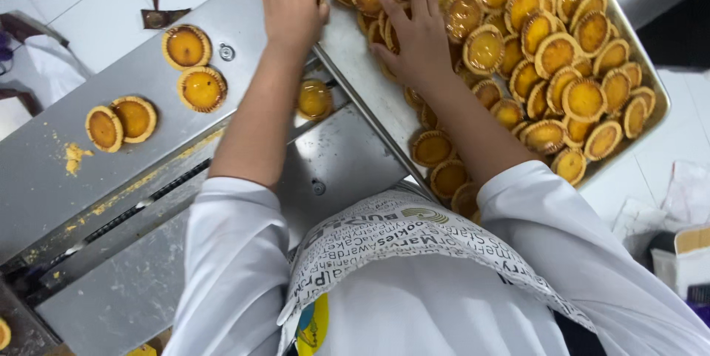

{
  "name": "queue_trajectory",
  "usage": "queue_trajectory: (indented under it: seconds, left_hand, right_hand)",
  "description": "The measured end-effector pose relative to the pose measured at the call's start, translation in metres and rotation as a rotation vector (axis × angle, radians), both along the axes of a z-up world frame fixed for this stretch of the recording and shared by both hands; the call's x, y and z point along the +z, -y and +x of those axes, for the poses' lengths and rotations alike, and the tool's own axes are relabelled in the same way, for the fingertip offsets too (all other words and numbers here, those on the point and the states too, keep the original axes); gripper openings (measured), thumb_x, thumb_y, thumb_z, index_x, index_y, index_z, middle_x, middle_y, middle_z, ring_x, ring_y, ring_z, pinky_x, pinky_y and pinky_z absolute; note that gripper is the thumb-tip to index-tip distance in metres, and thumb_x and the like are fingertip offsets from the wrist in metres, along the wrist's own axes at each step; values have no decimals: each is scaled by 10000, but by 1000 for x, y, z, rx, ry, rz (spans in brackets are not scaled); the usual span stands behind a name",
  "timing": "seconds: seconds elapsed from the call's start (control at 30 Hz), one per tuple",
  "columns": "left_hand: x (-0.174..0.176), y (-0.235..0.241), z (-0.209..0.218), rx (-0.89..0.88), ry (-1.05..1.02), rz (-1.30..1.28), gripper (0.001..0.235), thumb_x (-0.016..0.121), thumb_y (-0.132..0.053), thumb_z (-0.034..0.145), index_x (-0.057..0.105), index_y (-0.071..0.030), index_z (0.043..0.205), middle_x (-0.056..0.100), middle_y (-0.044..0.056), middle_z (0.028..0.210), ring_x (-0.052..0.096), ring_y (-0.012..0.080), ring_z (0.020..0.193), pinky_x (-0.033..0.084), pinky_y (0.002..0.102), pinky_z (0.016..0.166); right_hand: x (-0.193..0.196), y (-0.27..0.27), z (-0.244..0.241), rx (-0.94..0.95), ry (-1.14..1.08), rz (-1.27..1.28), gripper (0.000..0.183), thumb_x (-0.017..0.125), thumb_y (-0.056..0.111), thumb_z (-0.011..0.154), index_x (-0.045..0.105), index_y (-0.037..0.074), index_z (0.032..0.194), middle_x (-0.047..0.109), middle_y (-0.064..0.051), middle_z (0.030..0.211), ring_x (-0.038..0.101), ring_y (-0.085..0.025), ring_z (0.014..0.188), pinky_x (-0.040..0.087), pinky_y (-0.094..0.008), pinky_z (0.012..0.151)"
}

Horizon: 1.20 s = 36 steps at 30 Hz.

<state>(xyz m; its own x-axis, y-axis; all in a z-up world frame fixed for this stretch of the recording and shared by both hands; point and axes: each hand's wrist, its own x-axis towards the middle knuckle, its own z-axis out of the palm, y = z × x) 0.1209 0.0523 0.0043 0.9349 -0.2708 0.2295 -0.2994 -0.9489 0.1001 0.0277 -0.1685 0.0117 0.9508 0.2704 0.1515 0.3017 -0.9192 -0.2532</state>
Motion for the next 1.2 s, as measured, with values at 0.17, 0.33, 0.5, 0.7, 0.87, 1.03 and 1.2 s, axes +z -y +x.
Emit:
queue_trajectory:
  seconds: [0.17,0.33,0.5,0.7,0.87,1.03,1.2]
  left_hand:
    - [-12,-26,-5,80,42,-939,622,819,-69,764,555,-141,1323,559,125,1257,525,310,1157,458,444,982]
    - [17,-89,-97,61,-443,-2384,338,717,-305,988,583,-293,1298,596,48,1338,638,219,1082,556,403,761]
    - [3,-113,-202,143,-210,-828,727,857,-179,863,450,-88,1459,382,201,1326,488,377,1276,408,433,1138]
    - [-29,-146,-237,357,-192,-370,1111,869,-737,711,416,-190,1565,556,136,1206,564,357,1074,481,488,852]
    - [-12,-209,-268,501,-327,-292,1257,766,-874,708,208,-238,1637,581,205,1312,532,377,1210,327,555,1018]
    - [6,-268,-304,627,-438,-343,1139,708,-811,817,138,-263,1637,402,246,1578,301,426,1471,50,742,1123]
    - [1,-327,-371,737,33,-473,665,516,-573,1040,429,-126,1525,542,162,1417,475,370,1311,243,486,1049]
  right_hand:
    - [13,-4,0,-23,27,287,496,739,148,912,599,105,1386,535,-177,1259,516,-349,1153,496,-498,952]
    - [7,-2,28,16,101,428,453,666,75,933,579,172,1367,482,-189,1211,500,-329,1118,519,-458,933]
    - [7,-24,50,157,69,-3,609,756,450,1048,506,110,1487,479,-276,1377,414,-505,1222,404,-657,934]
    - [16,-17,38,247,19,-27,602,813,370,1013,572,66,1474,488,-220,1270,438,-404,1125,378,-547,906]
    - [11,-12,26,353,69,-8,627,856,279,1021,575,14,1515,511,-258,1285,476,-431,1136,383,-569,925]
    - [47,-49,-1,66,-100,291,750,926,18,959,421,10,1513,491,-243,1330,542,-442,1186,532,-619,968]
    - [8,-120,-34,99,-204,670,832,890,97,927,364,81,1572,399,-160,1578,505,-310,1401,496,-393,1117]
